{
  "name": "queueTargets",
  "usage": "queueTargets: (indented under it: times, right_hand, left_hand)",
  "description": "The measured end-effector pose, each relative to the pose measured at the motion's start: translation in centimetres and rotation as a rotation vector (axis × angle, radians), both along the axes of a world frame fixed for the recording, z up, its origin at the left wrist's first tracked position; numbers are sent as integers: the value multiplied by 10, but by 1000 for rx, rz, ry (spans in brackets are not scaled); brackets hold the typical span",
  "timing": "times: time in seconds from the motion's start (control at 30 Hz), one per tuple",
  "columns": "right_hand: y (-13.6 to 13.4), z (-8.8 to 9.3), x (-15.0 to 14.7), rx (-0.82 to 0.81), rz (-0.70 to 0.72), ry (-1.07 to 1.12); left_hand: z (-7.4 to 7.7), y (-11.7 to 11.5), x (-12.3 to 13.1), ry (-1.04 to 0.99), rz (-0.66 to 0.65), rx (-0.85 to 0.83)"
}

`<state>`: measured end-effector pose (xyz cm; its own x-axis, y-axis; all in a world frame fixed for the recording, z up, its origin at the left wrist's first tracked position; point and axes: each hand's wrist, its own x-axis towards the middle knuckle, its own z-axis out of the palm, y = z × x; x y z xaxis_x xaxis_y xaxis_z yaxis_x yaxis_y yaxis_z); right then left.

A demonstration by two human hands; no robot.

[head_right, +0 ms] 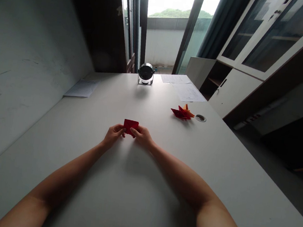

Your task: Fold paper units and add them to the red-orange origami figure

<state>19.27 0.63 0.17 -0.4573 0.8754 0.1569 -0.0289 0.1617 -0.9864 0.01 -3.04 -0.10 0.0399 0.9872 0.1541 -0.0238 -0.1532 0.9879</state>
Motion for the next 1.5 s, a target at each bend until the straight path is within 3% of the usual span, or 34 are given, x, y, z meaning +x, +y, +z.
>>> queueTargets:
  times: [0.37, 0.53, 1.03, 1.5]
  right_hand:
    - [1, -4, 0, 132, 2, -168]
    - [-1, -3, 1, 86, 20, -102]
    - [3, -3, 5, 118, -75, -175]
    - [5, -5, 9, 132, 1, -93]
  left_hand:
    - [-2, -2, 3, 45, -76, 13]
    - [-1, -1, 2, 35, -36, 16]
    - [-5, 1, 2, -12, 59, -16]
    - [-4, 3, 1, -52, 80, -55]
